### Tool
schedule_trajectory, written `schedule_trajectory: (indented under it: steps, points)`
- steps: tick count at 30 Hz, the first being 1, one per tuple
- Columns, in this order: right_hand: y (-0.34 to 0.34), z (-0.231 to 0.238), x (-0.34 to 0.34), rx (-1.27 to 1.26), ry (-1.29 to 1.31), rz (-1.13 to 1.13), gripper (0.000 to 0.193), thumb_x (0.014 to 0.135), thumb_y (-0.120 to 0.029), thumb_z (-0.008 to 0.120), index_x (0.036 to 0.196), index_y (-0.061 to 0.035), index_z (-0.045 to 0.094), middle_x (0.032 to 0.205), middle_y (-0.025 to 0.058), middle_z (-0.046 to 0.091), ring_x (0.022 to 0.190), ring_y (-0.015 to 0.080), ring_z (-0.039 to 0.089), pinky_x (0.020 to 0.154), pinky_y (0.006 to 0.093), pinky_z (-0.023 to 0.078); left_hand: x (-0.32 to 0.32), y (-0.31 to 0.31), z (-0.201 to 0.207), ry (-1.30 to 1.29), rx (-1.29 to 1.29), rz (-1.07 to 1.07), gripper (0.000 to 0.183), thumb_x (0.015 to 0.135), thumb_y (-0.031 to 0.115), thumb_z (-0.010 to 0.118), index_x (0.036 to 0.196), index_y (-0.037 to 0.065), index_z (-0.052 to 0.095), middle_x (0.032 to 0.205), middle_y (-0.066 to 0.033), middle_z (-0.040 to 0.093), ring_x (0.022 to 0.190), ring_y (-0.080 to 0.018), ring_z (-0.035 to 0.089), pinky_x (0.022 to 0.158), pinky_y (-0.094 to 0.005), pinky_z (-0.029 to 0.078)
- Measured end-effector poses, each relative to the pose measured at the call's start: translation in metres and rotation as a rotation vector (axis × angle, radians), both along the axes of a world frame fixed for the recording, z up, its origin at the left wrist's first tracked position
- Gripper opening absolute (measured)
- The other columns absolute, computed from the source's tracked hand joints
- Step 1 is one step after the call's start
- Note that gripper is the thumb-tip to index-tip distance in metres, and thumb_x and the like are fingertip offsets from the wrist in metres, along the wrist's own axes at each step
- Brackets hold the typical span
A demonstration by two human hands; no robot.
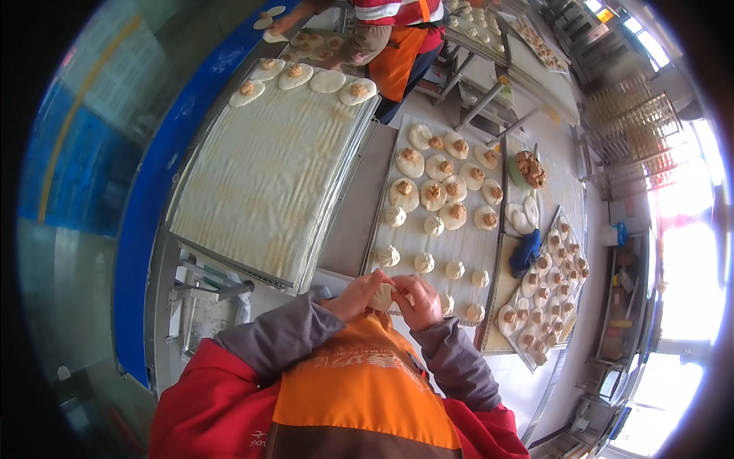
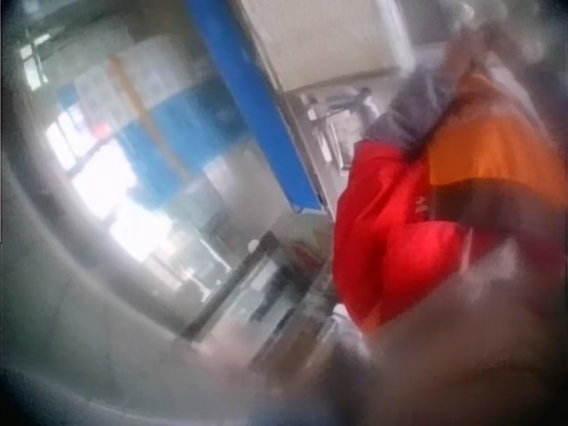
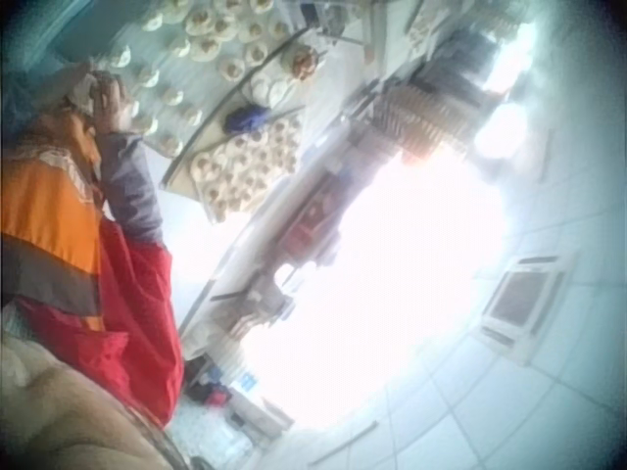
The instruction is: The person repeatedly picks up small dough discs and filling portions, places the filling on the dough, and folds the dough to enclose it, forming buns. The finished buns are placed on metal trays on the table.
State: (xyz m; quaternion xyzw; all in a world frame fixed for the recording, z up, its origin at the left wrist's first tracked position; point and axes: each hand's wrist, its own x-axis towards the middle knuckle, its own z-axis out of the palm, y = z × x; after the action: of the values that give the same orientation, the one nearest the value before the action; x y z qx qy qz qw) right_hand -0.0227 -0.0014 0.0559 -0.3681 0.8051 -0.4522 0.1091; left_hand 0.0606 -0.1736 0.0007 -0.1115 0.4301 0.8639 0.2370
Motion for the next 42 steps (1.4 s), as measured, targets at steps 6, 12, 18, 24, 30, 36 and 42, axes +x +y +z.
schedule_trajectory:
  steps: [6,12,18,24,30,36,42]
  points:
    - [-0.028,-0.001,-0.012,-0.075,0.249,0.195,0.012,0.080,0.000,0.071,0.088,-0.0056,0.065,0.085,0.0103,0.066,0.077,0.0322,0.066,0.065,0.0401,0.054,0.010,-0.012,0.012,0.323,-0.369,0.294,0.045,0.106,0.050,0.042,0.122,0.010,0.055,0.080,-0.0018,0.059,0.055,-0.0077,0.053,0.050,-0.0221,0.043]
    - [-0.080,-0.004,-0.004,-0.113,0.131,0.203,0.013,0.081,-0.001,0.070,0.091,-0.0036,0.062,0.082,0.0137,0.062,0.073,0.0349,0.063,0.062,0.0427,0.051,0.011,-0.074,0.028,-0.047,-0.234,0.121,0.065,0.098,0.070,0.035,0.113,0.010,0.057,0.076,-0.0014,0.054,0.055,-0.0100,0.050,0.049,-0.0242,0.041]
    - [-0.140,-0.001,0.009,-0.060,-0.127,0.139,0.010,0.084,-0.004,0.070,0.092,-0.0020,0.065,0.084,0.0121,0.064,0.077,0.0321,0.065,0.068,0.0375,0.053,0.009,-0.150,0.020,-0.316,0.192,-0.046,0.070,0.092,0.078,0.035,0.093,0.012,0.059,0.074,-0.0031,0.059,0.051,-0.0118,0.051,0.044,-0.0230,0.033]
    - [-0.204,-0.002,0.028,-0.005,0.086,0.138,0.016,0.080,-0.005,0.072,0.094,-0.0027,0.065,0.084,0.0116,0.063,0.076,0.0327,0.064,0.068,0.0387,0.053,0.023,-0.205,0.016,-0.352,0.134,-0.025,0.063,0.098,0.071,0.035,0.091,0.012,0.057,0.075,-0.0043,0.060,0.051,-0.0131,0.052,0.044,-0.0244,0.035]
    - [-0.224,-0.004,0.050,-0.025,-0.274,-0.247,0.029,0.079,0.003,0.076,0.104,-0.0012,0.063,0.091,0.0074,0.062,0.076,0.0164,0.062,0.070,0.0296,0.052,0.024,-0.200,0.013,-0.106,-0.176,0.266,0.047,0.107,0.053,0.033,0.107,0.010,0.054,0.076,-0.0040,0.058,0.056,-0.0109,0.055,0.045,-0.0241,0.039]
    - [-0.211,-0.004,0.044,-0.081,0.074,-0.268,0.011,0.079,0.001,0.073,0.089,-0.0004,0.069,0.085,0.0138,0.065,0.075,0.0296,0.066,0.067,0.0349,0.055,0.014,-0.179,0.011,-0.083,-0.083,0.262,0.047,0.107,0.052,0.033,0.112,0.009,0.053,0.083,-0.0041,0.059,0.061,-0.0106,0.055,0.052,-0.0244,0.044]
    - [-0.159,0.006,0.020,0.075,0.094,-0.174,0.053,0.073,-0.016,0.084,0.120,-0.0057,0.062,0.112,0.0097,0.067,0.106,0.0319,0.062,0.090,0.0446,0.051,-0.023,-0.150,0.016,0.050,-0.123,-0.070,0.055,0.107,0.054,0.032,0.134,0.008,0.048,0.110,-0.0064,0.061,0.094,-0.0171,0.065,0.080,-0.0312,0.055]
